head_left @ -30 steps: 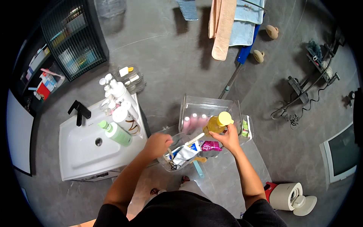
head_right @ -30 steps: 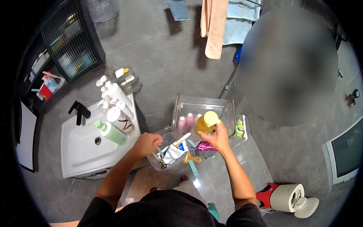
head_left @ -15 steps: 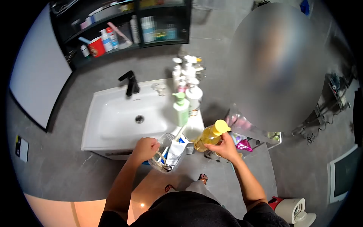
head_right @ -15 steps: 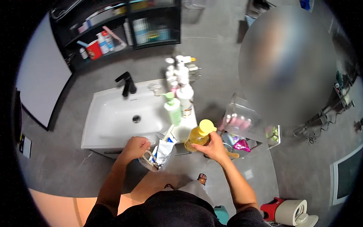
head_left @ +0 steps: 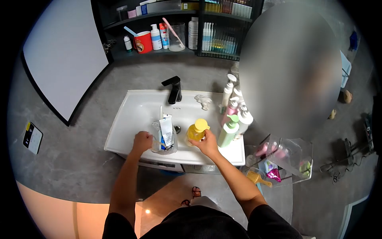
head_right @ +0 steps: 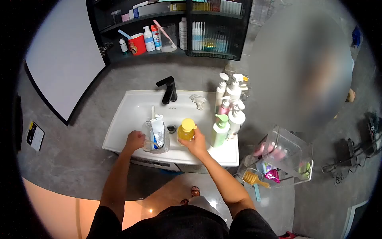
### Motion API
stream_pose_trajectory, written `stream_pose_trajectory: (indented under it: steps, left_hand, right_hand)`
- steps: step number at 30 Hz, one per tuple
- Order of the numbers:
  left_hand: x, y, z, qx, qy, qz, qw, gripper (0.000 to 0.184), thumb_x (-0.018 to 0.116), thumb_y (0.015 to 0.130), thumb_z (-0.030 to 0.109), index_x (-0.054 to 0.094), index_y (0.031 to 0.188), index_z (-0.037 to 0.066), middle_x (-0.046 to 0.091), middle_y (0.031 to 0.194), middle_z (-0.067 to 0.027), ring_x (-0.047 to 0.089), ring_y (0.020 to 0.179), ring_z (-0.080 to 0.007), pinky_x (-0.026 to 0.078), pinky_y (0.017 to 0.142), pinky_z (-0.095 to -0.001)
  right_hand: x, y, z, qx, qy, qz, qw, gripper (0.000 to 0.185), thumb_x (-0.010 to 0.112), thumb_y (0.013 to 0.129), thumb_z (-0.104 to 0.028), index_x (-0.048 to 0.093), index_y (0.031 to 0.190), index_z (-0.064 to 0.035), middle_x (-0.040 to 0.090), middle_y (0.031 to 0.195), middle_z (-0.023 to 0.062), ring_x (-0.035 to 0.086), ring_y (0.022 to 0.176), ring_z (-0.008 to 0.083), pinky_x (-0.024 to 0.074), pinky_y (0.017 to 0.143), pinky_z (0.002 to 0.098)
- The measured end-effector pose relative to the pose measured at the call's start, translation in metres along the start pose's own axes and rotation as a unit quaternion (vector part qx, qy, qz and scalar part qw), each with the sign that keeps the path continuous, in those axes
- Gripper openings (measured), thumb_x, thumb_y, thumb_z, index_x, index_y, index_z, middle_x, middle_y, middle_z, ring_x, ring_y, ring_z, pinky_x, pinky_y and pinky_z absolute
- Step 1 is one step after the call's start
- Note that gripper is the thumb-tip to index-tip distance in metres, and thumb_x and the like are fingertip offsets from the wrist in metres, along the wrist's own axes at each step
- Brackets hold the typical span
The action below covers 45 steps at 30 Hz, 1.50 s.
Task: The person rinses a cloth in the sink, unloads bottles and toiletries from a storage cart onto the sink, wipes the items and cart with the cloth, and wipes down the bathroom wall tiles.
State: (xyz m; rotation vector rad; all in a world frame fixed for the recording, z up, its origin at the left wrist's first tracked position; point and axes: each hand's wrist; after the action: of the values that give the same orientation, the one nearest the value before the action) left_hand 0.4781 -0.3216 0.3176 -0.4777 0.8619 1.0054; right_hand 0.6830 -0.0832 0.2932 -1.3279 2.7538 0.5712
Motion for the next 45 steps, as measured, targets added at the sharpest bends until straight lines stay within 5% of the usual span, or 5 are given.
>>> stream_pose_trajectory:
  steps: [8, 14, 27, 36, 45]
  left_hand:
    - [0.038, 0.073, -0.053, -0.098, -0.022, 0.055, 0.993, 0.023, 0.062, 0.082, 0.022, 0.065, 0.076, 0.000, 0.068, 0.074, -0.0172, 0.068, 0.073, -0.0359, 0.055, 0.073, -0.0455]
    - [0.045, 0.107, -0.078, -0.053, 0.115, 0.114, 0.985, 0.023, 0.062, 0.085, 0.024, 0.066, 0.084, 0.001, 0.069, 0.091, -0.0212, 0.067, 0.088, -0.0387, 0.053, 0.081, -0.0469]
    - [0.044, 0.172, -0.100, -0.115, 0.132, -0.024, 0.984, 0.023, 0.060, 0.088, 0.023, 0.068, 0.092, 0.002, 0.070, 0.096, -0.0204, 0.067, 0.094, -0.0377, 0.053, 0.085, -0.0459]
    - [0.039, 0.170, -0.114, -0.094, 0.126, -0.028, 0.987, 0.032, 0.060, 0.088, 0.017, 0.057, 0.116, 0.003, 0.066, 0.105, -0.0224, 0.064, 0.100, -0.0394, 0.052, 0.088, -0.0478]
    - [0.022, 0.156, -0.088, -0.107, 0.112, -0.062, 0.986, 0.045, 0.060, 0.088, 0.015, 0.049, 0.128, -0.001, 0.063, 0.114, -0.0223, 0.061, 0.108, -0.0385, 0.050, 0.091, -0.0476]
  right_hand:
    - [0.029, 0.067, 0.035, 0.025, -0.008, -0.012, 1.000, 0.069, 0.085, 0.070, -0.013, 0.051, 0.129, -0.0049, 0.068, 0.114, 0.0144, 0.066, 0.107, 0.0256, 0.0506, 0.092, 0.0351]
    - [0.046, 0.097, 0.063, 0.059, 0.007, -0.021, 0.998, 0.073, 0.086, 0.069, -0.010, 0.048, 0.131, -0.0035, 0.067, 0.117, 0.0131, 0.065, 0.109, 0.0248, 0.0495, 0.095, 0.0346]
    - [0.107, 0.145, 0.087, 0.092, 0.060, -0.052, 0.993, 0.071, 0.082, 0.071, -0.001, 0.046, 0.133, -0.0014, 0.063, 0.121, 0.0110, 0.062, 0.111, 0.0222, 0.0496, 0.098, 0.0334]
    - [0.195, 0.160, 0.106, 0.051, 0.028, -0.038, 0.998, 0.077, 0.085, 0.070, -0.010, 0.045, 0.135, -0.0012, 0.062, 0.122, 0.0165, 0.061, 0.114, 0.0319, 0.0488, 0.097, 0.0369]
    - [0.199, 0.165, 0.113, 0.073, -0.039, -0.079, 0.993, 0.096, 0.088, 0.067, -0.016, 0.034, 0.145, -0.0023, 0.058, 0.129, 0.0187, 0.057, 0.118, 0.0348, 0.0469, 0.101, 0.0376]
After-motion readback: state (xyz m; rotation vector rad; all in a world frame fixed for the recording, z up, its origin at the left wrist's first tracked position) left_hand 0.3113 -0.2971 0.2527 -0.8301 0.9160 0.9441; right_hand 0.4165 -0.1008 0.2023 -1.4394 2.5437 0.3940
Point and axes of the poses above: each hand's wrist, its own y-axis towards the middle knuckle, its own x-axis out of the palm, z = x × y
